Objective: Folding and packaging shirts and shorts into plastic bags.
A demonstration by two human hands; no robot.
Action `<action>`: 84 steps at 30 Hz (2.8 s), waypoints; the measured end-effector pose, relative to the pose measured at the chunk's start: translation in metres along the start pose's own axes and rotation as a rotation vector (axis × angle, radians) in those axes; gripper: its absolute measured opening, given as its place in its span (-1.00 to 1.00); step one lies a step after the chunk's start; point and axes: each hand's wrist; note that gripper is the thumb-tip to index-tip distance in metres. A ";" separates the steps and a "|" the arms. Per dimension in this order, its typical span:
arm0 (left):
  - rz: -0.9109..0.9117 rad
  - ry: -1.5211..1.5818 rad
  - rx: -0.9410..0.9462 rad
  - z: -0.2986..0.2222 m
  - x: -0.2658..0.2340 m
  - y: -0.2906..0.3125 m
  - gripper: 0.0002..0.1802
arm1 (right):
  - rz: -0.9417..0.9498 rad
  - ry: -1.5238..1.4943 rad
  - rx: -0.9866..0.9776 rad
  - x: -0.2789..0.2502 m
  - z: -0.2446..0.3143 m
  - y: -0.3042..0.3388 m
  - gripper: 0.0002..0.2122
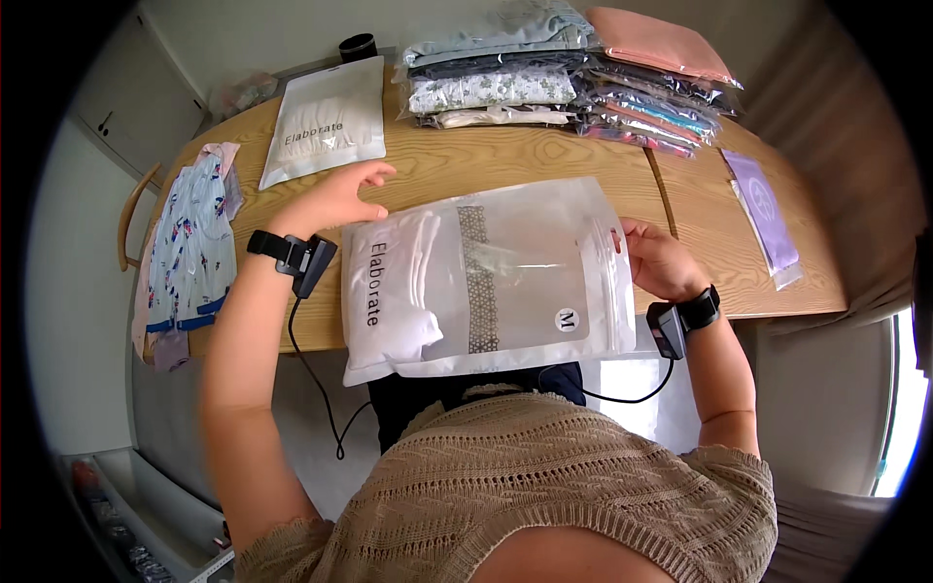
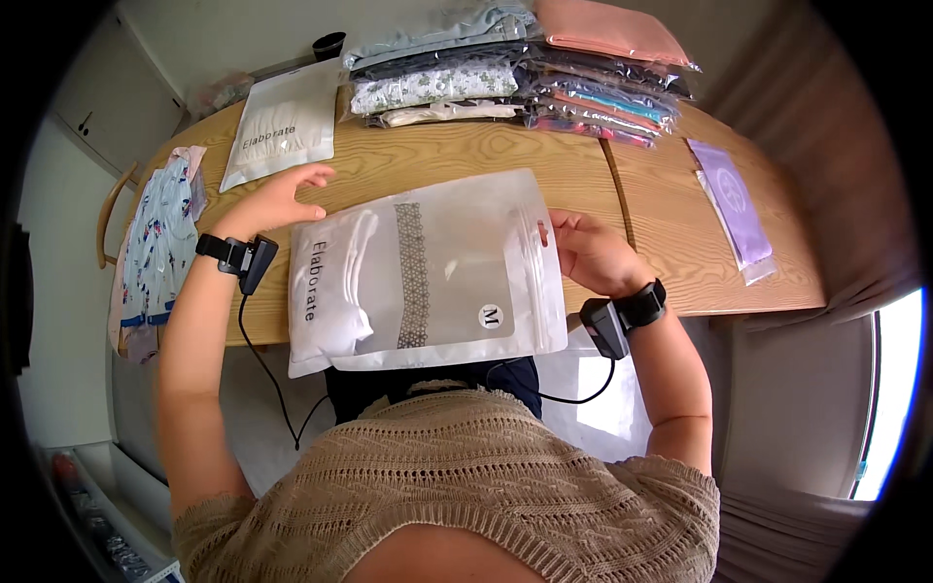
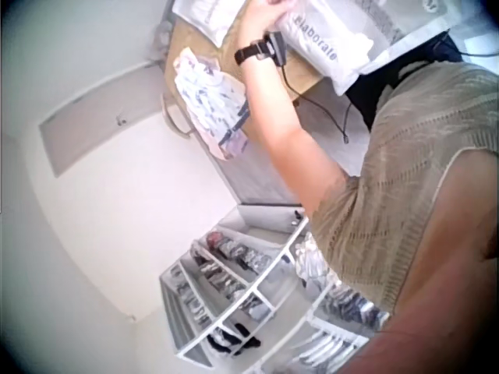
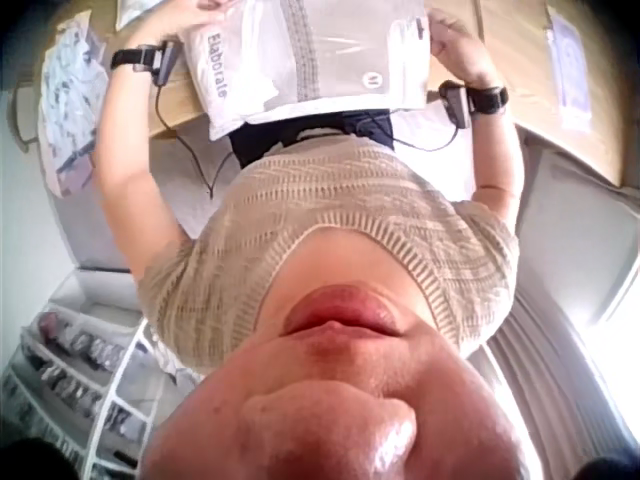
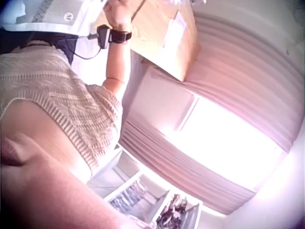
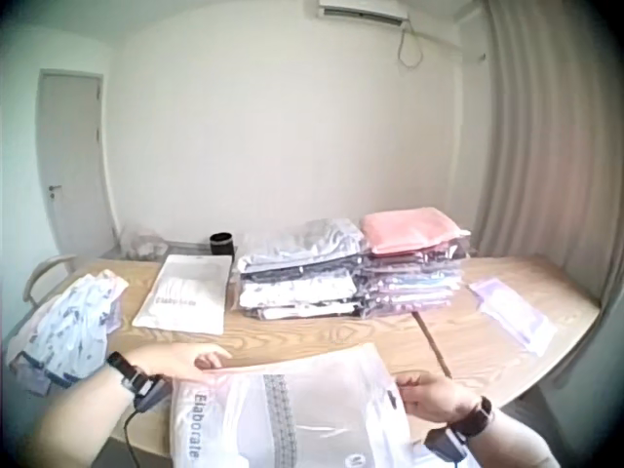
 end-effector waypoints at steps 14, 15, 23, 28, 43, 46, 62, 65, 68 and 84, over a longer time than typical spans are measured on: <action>-0.174 0.691 -0.473 0.038 0.090 0.119 -0.51 | 0.832 0.299 0.414 0.061 -0.048 -0.057 -0.21; -0.200 0.742 -0.465 0.032 0.093 0.116 -0.51 | 0.992 0.622 0.055 0.069 -0.051 -0.064 -0.25; -0.323 1.051 -0.343 0.015 0.123 0.084 -0.56 | 0.974 1.188 -0.855 0.101 -0.069 -0.085 -0.50; -0.282 1.227 -0.212 0.029 0.131 0.075 -0.60 | 1.013 1.231 -0.962 0.114 -0.074 -0.086 -0.48; -0.644 0.811 -0.732 0.004 0.151 0.165 -0.73 | 0.805 1.131 -0.260 0.149 -0.078 -0.086 -0.43; -0.681 0.973 -0.571 0.004 0.157 0.161 -0.71 | 0.755 1.205 -0.327 0.142 -0.090 -0.090 -0.46; -0.485 1.498 -0.200 0.001 0.167 0.149 -0.51 | 0.828 0.786 -0.461 0.129 -0.112 -0.096 -0.60; -0.443 1.522 -0.168 0.004 0.165 0.151 -0.47 | 1.023 0.890 -0.527 0.136 -0.108 -0.096 -0.53; -0.410 1.521 -0.152 0.005 0.162 0.152 -0.44 | 1.147 1.097 -0.508 0.141 -0.102 -0.088 -0.53; -0.604 1.080 -0.336 -0.001 0.158 0.125 -0.31 | 1.170 1.232 -0.542 0.118 -0.087 -0.105 -0.47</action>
Point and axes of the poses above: each hand's wrist, its own y-axis away from the middle knuckle, its own x-axis out of the palm, z = x × y, and after that the axes turned 13 degrees about -x, right-handed
